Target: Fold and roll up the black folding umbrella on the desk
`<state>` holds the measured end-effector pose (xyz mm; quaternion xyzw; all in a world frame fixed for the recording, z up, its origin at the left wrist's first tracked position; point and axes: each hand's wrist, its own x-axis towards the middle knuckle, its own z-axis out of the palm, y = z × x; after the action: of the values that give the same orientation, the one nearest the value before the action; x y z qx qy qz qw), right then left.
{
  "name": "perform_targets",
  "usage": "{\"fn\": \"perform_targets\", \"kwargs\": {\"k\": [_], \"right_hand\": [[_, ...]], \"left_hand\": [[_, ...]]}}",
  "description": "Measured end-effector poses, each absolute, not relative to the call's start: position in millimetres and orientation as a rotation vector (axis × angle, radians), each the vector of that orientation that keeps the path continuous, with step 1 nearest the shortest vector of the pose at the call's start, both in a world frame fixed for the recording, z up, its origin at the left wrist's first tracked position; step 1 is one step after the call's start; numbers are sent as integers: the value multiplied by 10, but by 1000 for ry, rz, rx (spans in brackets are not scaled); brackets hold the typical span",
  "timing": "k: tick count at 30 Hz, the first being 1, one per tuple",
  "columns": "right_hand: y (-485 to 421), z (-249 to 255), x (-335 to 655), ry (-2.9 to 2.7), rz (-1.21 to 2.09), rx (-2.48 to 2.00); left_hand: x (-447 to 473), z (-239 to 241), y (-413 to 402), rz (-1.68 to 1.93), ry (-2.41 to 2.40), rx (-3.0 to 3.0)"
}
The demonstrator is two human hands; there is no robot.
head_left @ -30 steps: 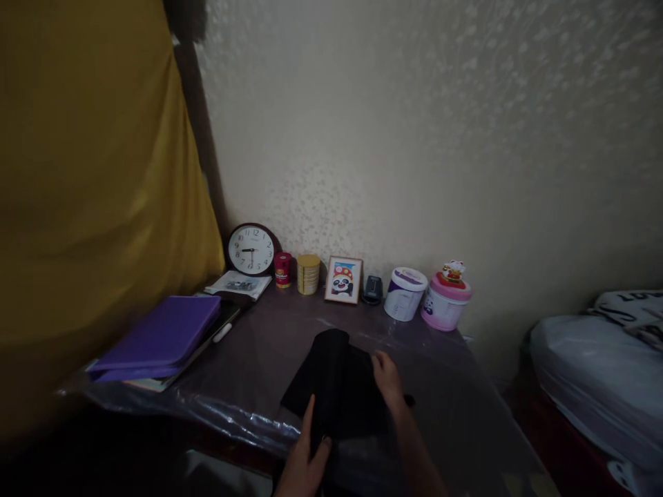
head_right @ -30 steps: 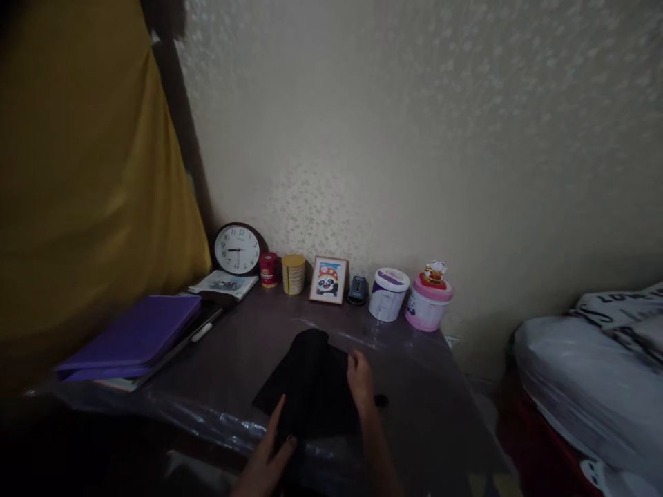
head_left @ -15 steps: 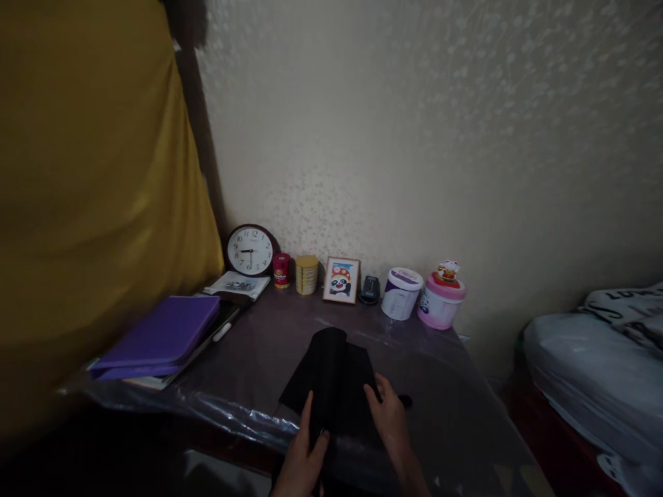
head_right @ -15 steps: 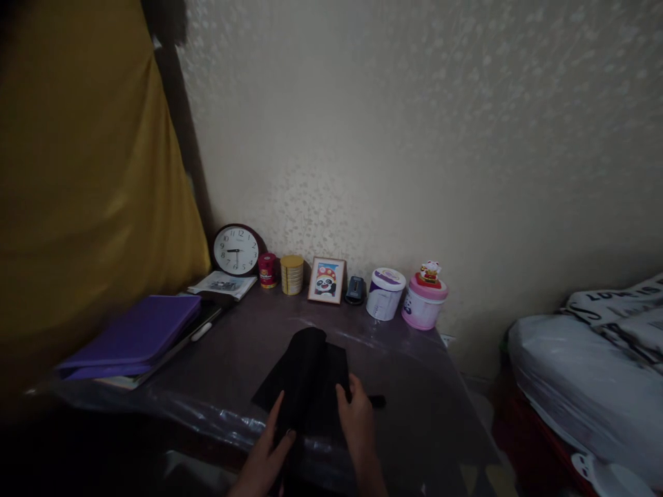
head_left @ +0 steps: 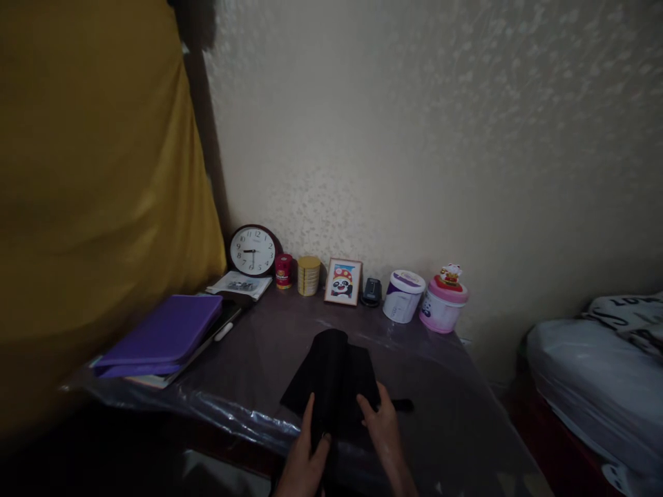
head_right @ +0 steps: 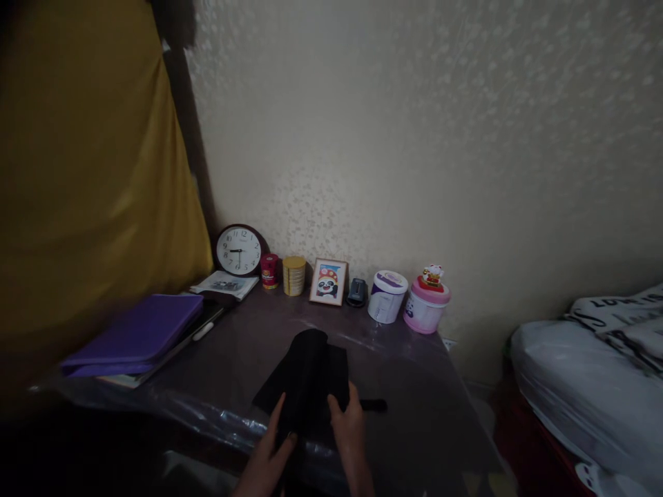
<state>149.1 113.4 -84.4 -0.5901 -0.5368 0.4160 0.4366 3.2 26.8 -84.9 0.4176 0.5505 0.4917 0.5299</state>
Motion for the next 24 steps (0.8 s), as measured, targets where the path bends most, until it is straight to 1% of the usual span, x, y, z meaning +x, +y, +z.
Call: {"fn": "perform_targets", "kwargs": {"k": [5, 9, 13, 16, 24], "right_hand": [[1186, -677, 1290, -1488, 819, -1325], [1221, -603, 1076, -1644, 790, -1308], [1231, -650, 903, -1741, 719, -1299], [1236, -694, 818, -1818, 727, -1305], [1209, -672, 692, -2111, 593, -1380]], "left_hand": [[2, -948, 317, 1196, 1278, 1074], [-11, -1043, 349, 1210, 1304, 1173], [-16, -1092, 360, 1129, 1345, 1229], [-32, -1130, 367, 1099, 1352, 1260], [-60, -1161, 381, 1092, 1366, 1218]]}}
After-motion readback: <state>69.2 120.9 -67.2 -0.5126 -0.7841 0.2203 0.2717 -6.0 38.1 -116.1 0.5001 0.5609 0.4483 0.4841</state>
